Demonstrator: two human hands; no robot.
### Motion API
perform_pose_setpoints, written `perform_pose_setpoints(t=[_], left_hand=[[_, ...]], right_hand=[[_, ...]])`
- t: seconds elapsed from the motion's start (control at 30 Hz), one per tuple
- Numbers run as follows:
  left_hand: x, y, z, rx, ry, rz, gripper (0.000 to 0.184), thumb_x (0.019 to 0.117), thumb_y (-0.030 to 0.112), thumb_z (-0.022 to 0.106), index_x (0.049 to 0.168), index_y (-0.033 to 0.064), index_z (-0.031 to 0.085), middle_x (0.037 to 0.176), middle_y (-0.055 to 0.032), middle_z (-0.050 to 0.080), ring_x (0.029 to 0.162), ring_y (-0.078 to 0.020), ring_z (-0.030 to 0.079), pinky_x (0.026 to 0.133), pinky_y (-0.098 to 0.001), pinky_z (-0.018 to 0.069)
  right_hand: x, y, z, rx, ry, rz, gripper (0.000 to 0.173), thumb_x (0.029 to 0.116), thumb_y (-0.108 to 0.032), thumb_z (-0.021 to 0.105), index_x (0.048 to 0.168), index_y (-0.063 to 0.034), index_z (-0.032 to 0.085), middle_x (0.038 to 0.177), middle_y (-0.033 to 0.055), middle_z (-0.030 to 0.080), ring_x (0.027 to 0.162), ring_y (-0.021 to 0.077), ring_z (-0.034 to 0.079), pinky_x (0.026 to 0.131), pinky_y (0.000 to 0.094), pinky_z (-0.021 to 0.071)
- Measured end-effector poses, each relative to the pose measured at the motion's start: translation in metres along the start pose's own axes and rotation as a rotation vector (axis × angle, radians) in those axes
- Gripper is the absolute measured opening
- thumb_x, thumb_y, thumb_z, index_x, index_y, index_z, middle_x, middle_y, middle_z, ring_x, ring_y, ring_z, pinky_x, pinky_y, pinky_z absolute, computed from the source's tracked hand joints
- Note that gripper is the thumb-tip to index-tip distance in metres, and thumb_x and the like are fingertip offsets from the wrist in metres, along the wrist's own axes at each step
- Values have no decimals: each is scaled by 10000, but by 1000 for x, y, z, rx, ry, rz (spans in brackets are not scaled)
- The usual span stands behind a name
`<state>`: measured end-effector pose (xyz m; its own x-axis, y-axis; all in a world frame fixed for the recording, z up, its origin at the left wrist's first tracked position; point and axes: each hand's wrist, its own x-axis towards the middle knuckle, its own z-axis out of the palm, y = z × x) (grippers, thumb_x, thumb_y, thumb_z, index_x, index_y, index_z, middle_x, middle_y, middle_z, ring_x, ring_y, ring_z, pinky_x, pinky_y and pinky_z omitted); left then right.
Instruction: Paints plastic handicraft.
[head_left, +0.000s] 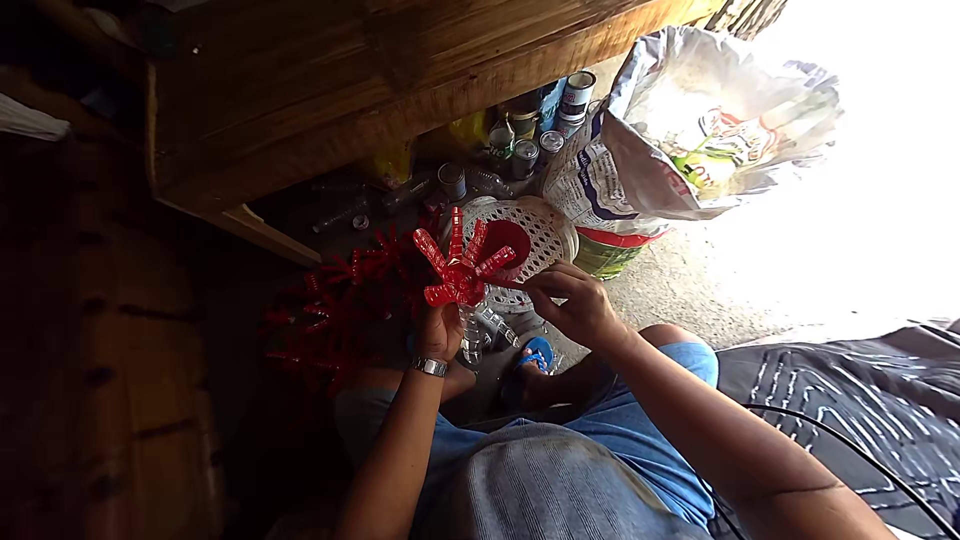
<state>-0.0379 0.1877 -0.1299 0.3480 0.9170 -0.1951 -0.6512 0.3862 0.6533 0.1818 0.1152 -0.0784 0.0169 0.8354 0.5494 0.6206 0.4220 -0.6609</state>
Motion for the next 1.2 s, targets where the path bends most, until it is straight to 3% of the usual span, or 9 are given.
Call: perform_pose_setpoints(t=[0.77,0.87,0.97,1.2], left_hand=[[-1,-3,1,0,5,-6,151,1010,225,542,1075,142,650,972,-48,727,890,-149,712,809,-332,601],[0,-1,0,-14,-1,-8,161,1000,228,576,1113,134,641,998,-62,722,902,-163,710,812,-343,602],[-3,0,3,10,25,-13,154,1024,194,511,1123,144,617,1001,-47,718,905,-148,706,801,-327,599],[-3,0,4,-16,-22,3,205,962,291,665,1109,149,665,1005,-53,731,898,-151,717,787,-320,608]], right_hand=[[2,4,-1,39,31,45,165,957,-123,665,1000,3,762,923,67,703,835,68,687,770,220,609],[-1,4,-2,39,8,32,156,954,-127,655,962,-11,760,896,53,705,829,66,672,770,217,593],[-1,0,-7,25,-3,23,155,938,-131,656,927,-16,760,871,51,696,810,58,664,752,202,582],[16,-5,-9,14,-14,12,149,935,-126,669,957,-12,761,890,53,699,817,65,680,763,219,602]])
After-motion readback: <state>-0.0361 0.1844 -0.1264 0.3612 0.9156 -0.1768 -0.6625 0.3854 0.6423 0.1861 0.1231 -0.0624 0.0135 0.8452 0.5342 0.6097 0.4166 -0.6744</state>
